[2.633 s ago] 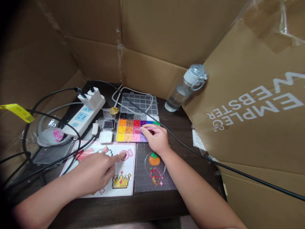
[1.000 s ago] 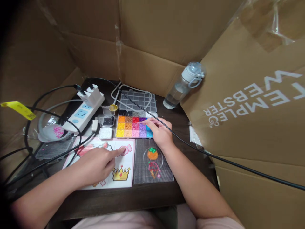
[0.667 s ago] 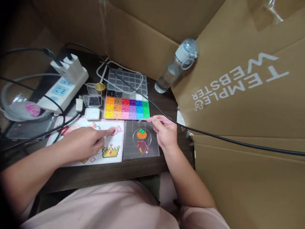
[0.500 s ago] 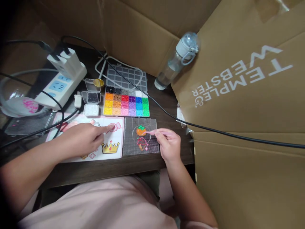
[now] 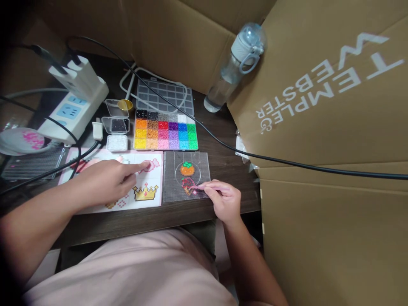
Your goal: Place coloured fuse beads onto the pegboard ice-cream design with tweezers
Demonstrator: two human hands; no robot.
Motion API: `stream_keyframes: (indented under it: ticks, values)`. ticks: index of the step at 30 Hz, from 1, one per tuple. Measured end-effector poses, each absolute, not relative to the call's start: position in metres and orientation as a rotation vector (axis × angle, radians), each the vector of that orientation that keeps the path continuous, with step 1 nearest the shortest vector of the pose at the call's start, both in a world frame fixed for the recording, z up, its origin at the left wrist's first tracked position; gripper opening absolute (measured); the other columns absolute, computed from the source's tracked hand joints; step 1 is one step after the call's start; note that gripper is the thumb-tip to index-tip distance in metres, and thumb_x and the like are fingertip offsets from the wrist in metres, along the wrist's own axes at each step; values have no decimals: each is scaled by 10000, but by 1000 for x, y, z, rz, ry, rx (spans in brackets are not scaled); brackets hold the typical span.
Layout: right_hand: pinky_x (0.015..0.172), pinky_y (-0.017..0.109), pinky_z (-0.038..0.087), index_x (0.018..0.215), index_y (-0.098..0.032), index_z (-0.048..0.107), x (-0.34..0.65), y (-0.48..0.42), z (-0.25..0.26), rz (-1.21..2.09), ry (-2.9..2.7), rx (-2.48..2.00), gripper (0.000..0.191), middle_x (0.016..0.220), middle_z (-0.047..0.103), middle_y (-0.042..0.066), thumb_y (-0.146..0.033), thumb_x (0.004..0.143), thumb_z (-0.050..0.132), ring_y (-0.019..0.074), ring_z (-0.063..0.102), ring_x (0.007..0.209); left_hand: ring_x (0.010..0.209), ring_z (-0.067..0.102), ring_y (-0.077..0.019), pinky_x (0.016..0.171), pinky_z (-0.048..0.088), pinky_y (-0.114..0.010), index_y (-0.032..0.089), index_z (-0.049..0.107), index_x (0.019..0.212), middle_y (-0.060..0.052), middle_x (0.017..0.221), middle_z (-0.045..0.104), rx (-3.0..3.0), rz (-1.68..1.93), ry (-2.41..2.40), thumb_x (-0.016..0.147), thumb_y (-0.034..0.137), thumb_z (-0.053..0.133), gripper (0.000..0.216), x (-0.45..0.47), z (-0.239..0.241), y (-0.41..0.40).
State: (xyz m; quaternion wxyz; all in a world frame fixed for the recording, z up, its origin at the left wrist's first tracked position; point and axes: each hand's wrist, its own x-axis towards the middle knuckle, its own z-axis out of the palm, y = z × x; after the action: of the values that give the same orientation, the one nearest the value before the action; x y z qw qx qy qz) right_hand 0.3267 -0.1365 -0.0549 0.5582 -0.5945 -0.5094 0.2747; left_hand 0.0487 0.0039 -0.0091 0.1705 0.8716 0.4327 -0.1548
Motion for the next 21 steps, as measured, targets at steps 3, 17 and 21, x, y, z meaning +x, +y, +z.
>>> stream_keyframes:
  ticks: [3,17,21]
  values:
    - [752,361,563,785,-230,752,328,-137,-55,656,-1213,-1370,130,775,782,30,-119,805,687,199,726,729,816,681,-302,651,431,-339,377,475,1416,-81,864,753,2483,-436,1242,888,347,305,556,49,-10,3]
    - [697,362,564,788,-223,735,326,-138,-50,688,-1286,-1323,132,773,774,41,-117,818,661,204,723,704,779,689,-299,633,430,-343,383,480,1411,-82,855,754,2486,-435,1245,887,336,326,549,48,-10,3]
    - [692,355,555,815,-228,735,325,-138,-48,693,-1318,-1300,166,793,776,37,-87,823,648,197,721,711,789,687,-296,631,431,-340,371,478,1416,-86,879,754,2475,-430,1247,884,345,332,552,50,-11,3]
